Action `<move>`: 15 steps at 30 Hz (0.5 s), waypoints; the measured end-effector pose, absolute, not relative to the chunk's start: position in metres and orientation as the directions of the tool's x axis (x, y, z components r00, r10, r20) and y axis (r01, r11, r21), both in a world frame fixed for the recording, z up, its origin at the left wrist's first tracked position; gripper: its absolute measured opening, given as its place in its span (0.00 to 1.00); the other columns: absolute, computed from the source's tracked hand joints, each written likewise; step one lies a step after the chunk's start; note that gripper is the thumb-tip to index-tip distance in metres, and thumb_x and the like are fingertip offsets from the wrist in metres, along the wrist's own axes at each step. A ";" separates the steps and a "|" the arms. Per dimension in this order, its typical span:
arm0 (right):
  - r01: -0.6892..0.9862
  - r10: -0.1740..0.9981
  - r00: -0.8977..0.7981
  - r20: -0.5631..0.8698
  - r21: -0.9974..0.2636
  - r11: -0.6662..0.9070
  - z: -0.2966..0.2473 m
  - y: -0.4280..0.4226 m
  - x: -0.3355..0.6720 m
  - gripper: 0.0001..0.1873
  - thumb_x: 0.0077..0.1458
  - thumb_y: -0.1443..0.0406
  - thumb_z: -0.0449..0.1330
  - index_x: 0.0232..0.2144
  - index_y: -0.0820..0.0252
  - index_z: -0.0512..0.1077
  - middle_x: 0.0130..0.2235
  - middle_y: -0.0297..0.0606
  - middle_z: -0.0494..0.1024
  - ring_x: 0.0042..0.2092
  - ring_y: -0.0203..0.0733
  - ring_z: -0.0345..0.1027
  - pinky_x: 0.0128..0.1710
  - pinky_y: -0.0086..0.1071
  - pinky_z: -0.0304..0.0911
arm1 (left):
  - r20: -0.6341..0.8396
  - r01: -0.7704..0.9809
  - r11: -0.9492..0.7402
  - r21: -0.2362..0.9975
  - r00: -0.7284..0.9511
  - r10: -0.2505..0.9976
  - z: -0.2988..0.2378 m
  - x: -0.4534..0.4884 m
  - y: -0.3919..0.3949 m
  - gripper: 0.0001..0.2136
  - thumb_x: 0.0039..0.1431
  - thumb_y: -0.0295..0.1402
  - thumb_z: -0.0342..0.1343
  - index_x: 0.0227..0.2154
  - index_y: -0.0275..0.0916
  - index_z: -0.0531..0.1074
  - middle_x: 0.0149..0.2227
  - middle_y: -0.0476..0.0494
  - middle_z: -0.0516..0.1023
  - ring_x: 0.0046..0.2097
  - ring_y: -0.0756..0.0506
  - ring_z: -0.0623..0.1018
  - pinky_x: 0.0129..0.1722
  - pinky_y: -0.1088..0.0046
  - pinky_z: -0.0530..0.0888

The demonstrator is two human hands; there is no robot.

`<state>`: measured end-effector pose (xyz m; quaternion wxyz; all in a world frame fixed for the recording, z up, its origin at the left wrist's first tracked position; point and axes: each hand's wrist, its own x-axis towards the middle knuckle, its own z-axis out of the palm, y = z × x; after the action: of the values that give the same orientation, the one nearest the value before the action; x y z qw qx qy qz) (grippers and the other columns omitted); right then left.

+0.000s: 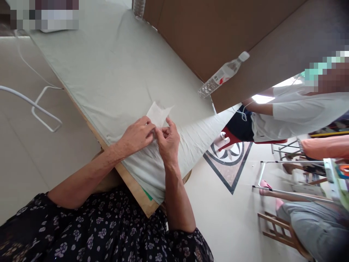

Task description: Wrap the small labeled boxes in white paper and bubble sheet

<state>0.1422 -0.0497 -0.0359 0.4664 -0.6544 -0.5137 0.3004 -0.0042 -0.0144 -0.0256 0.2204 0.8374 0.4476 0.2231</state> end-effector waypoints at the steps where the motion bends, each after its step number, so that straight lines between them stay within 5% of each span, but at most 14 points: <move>1: 0.407 0.956 0.282 0.084 -0.913 -0.040 -0.036 -0.049 0.142 0.32 0.59 0.60 0.63 0.64 0.60 0.67 0.31 0.29 0.77 0.30 0.34 0.68 0.36 0.31 0.67 | 0.187 0.634 -0.501 0.590 0.496 0.848 -0.027 -0.004 -0.014 0.11 0.63 0.27 0.52 0.44 0.38 0.78 0.48 0.37 0.76 0.46 0.42 0.78 0.46 0.67 0.76; 7: 0.425 0.993 0.119 0.027 -0.905 -0.026 -0.026 -0.050 0.152 0.27 0.64 0.54 0.58 0.61 0.59 0.70 0.39 0.36 0.82 0.29 0.34 0.69 0.36 0.33 0.69 | 0.238 0.531 -0.455 0.715 0.427 0.872 -0.038 -0.006 -0.015 0.26 0.60 0.26 0.53 0.62 0.38 0.68 0.50 0.38 0.76 0.48 0.42 0.77 0.50 0.65 0.76; 15: 0.666 0.980 -0.199 0.019 -0.730 0.150 -0.012 -0.045 0.162 0.33 0.59 0.68 0.57 0.67 0.58 0.64 0.48 0.39 0.82 0.33 0.35 0.70 0.41 0.35 0.70 | 0.249 0.326 -0.350 0.878 0.312 0.917 -0.050 -0.015 -0.018 0.26 0.56 0.28 0.55 0.59 0.38 0.70 0.49 0.41 0.76 0.36 0.50 0.75 0.40 0.72 0.75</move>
<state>0.1617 -0.0451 -0.0116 0.2588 -0.5774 -0.7127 0.3028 -0.0147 -0.0179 -0.0497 0.3721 0.7194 0.4320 0.3966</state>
